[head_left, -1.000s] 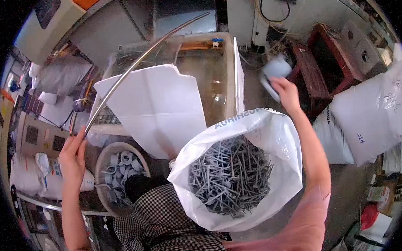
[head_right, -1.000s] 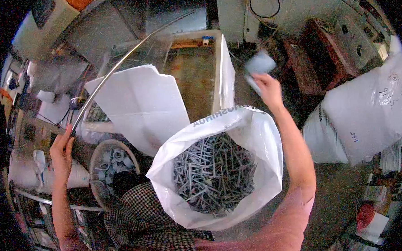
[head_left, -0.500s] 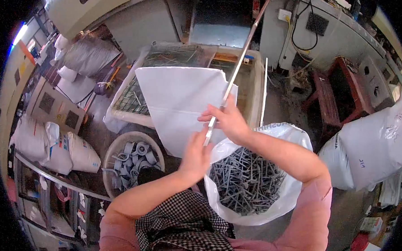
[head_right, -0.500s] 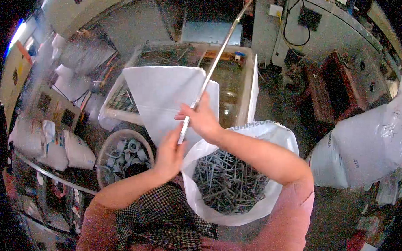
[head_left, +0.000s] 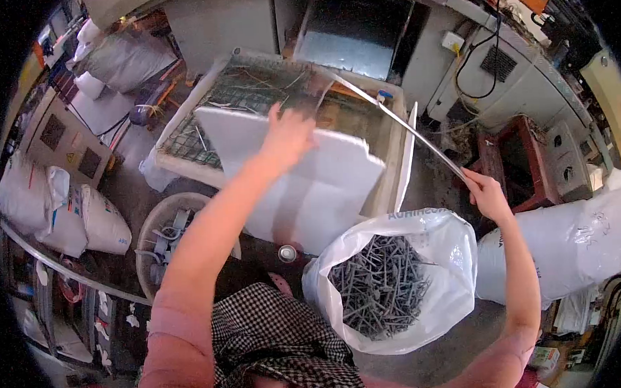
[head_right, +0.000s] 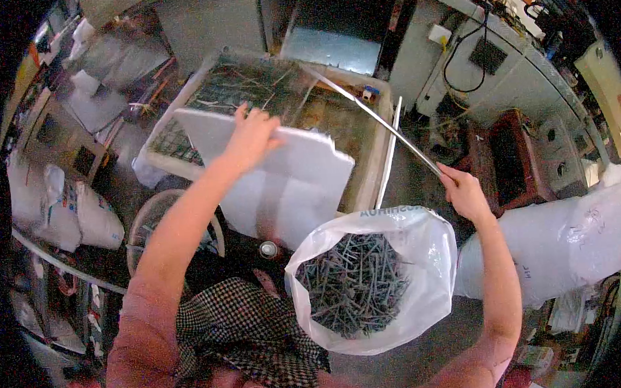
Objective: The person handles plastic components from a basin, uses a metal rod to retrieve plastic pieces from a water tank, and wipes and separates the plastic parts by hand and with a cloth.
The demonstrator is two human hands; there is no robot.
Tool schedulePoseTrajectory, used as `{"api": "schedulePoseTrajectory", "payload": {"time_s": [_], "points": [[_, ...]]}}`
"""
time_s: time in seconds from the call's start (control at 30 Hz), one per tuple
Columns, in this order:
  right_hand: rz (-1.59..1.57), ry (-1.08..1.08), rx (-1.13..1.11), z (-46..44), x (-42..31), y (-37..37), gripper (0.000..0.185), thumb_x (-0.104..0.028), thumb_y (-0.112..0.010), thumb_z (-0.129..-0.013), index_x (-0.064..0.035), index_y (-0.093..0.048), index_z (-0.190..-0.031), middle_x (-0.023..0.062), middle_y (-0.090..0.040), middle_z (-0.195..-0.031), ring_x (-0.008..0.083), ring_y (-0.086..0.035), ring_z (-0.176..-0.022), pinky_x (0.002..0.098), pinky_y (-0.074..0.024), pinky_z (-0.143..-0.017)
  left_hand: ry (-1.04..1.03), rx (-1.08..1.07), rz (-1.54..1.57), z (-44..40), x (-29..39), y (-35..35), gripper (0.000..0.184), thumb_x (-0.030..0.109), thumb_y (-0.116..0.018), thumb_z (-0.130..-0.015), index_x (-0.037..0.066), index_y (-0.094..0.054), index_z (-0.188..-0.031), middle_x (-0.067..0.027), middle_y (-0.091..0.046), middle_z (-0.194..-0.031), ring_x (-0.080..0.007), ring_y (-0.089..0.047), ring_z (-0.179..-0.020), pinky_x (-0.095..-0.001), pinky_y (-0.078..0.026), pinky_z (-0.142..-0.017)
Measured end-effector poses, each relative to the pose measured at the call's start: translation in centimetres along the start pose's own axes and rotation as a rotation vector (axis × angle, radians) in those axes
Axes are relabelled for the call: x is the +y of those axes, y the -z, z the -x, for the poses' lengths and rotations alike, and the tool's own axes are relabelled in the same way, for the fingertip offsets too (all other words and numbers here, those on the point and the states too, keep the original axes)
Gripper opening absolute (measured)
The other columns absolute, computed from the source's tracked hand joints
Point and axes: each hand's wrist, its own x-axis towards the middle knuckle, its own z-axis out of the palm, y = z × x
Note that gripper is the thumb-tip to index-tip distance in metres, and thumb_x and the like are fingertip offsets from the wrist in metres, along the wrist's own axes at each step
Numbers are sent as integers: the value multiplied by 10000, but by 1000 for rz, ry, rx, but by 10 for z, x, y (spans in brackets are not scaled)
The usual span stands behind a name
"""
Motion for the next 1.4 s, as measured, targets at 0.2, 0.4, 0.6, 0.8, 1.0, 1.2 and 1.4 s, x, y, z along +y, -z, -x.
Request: {"api": "schedulePoseTrajectory", "payload": {"time_s": [0.2,0.4,0.6,0.8,1.0,1.2,1.4], "points": [[347,75,-147,-9,10,1,277,-203,-553,-849,-140,-596,-1114,189,-611,-947,356,-593,-847,393,-466,-745,-140,356,256,118,38,5,221,97,-665,-645,64,-544,-828,-75,-507,-857,-250,-509,-1001,-510,-231,-992],[527,14,-175,-16,-31,-8,271,-204,-552,-843,-122,-607,-1096,186,-613,-962,346,-590,-896,385,-464,-807,-94,411,288,139,35,6,177,56,-633,-656,73,-539,-806,-50,-476,-798,-204,-532,-930,-487,-266,-980],[455,50,-238,-28,-15,-2,263,-211,-546,-843,-94,-620,-1067,173,-617,-978,346,-594,-893,398,-469,-810,-107,376,321,143,28,-4,248,23,-644,-595,70,-549,-819,-62,-496,-846,-228,-530,-971,-493,-262,-976],[487,168,-224,-51,-10,-76,279,-204,-543,-842,-56,-607,-1069,222,-601,-949,376,-577,-912,393,-460,-808,-83,440,333,141,28,-9,166,63,-619,-643,80,-546,-791,-51,-471,-818,-190,-521,-888,-478,-269,-980],[510,85,-202,-57,-29,-69,285,-235,-489,-863,-121,-599,-1100,195,-599,-986,367,-572,-919,428,-462,-817,-48,422,365,143,19,-16,208,34,-636,-614,81,-560,-802,-52,-489,-841,-201,-526,-927,-486,-270,-976],[472,-59,-133,-33,-25,-5,256,-174,-524,-848,-64,-612,-1062,223,-605,-948,362,-594,-893,385,-474,-777,-67,430,374,145,20,-17,172,43,-621,-641,81,-561,-798,-50,-479,-834,-199,-523,-912,-479,-280,-973],[419,31,-185,-56,0,-59,273,-221,-539,-838,-65,-621,-1045,221,-613,-933,339,-613,-867,368,-473,-782,-61,440,386,142,20,-12,136,41,-598,-660,80,-561,-785,-53,-476,-827,-197,-523,-900,-481,-275,-976]]}}
